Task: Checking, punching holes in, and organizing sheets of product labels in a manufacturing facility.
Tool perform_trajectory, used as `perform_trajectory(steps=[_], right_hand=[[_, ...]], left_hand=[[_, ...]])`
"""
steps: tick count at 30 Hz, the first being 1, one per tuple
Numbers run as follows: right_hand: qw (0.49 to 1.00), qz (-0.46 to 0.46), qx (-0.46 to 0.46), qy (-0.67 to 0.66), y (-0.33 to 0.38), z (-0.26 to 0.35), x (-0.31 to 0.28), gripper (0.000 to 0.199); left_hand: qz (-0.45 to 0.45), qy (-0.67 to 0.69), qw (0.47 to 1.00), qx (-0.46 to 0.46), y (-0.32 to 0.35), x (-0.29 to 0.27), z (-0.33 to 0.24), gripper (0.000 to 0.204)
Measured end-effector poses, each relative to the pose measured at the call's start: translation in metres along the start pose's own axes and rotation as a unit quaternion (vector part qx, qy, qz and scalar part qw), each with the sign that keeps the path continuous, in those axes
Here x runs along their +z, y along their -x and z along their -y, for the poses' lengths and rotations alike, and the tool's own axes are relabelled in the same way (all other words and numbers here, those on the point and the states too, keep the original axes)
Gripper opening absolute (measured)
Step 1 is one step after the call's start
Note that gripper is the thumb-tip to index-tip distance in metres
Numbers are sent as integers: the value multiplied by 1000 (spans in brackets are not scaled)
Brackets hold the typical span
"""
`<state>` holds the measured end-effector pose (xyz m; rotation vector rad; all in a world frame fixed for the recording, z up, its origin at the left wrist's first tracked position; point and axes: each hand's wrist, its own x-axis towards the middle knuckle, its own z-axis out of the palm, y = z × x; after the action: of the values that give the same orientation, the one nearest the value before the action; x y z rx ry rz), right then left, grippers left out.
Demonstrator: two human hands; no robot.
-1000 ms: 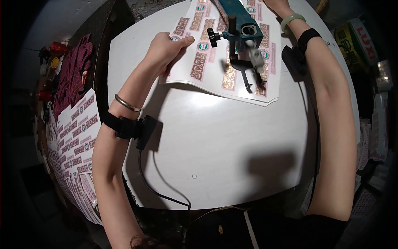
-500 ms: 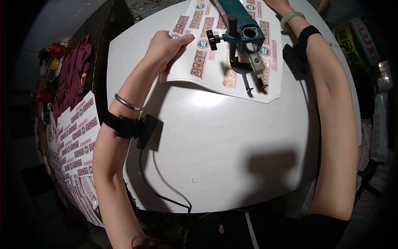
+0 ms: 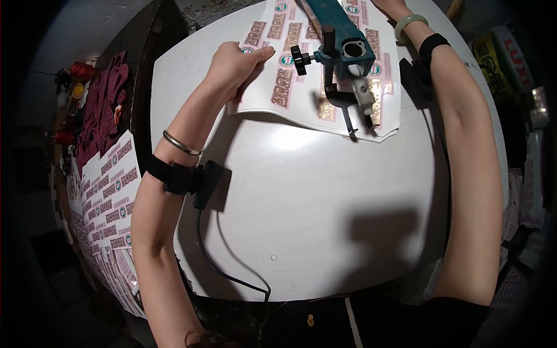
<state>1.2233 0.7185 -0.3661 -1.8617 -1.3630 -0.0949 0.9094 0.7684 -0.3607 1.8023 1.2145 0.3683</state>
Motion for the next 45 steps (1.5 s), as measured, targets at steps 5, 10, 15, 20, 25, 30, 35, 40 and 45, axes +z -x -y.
perform_trajectory(steps=[5,10,15,20,25,30,35,40,45], right_hand=[[998,20,58,-31,4,15,-2,28],[1000,9,22,0,-1,1,3,28],[998,22,54,-16,0,10,2,27],[998,25,52,-11,1,18,-2,26],[1000,-1,-6,16,-6,-1,4,25],[1000,4,2,15,-7,4,6,24],[1000,8,-6,7,-10,-2,10,25],[999,5,-26,17,-13,-5,12,27],[999,12,-25,33,-17,-8,6,25]], left_hand=[[-2,7,1000,-7,-5,-1,6,34],[5,10,1000,-5,-7,2,4,37],[-8,17,1000,-11,-8,2,3,35],[-21,36,999,-12,-10,5,3,34],[-15,43,999,-17,-11,5,0,32],[-17,53,998,-27,-10,5,-2,29],[-32,40,998,-33,-8,7,-7,26],[14,18,999,-30,-17,1,-5,36],[14,10,999,-34,-20,4,-10,41]])
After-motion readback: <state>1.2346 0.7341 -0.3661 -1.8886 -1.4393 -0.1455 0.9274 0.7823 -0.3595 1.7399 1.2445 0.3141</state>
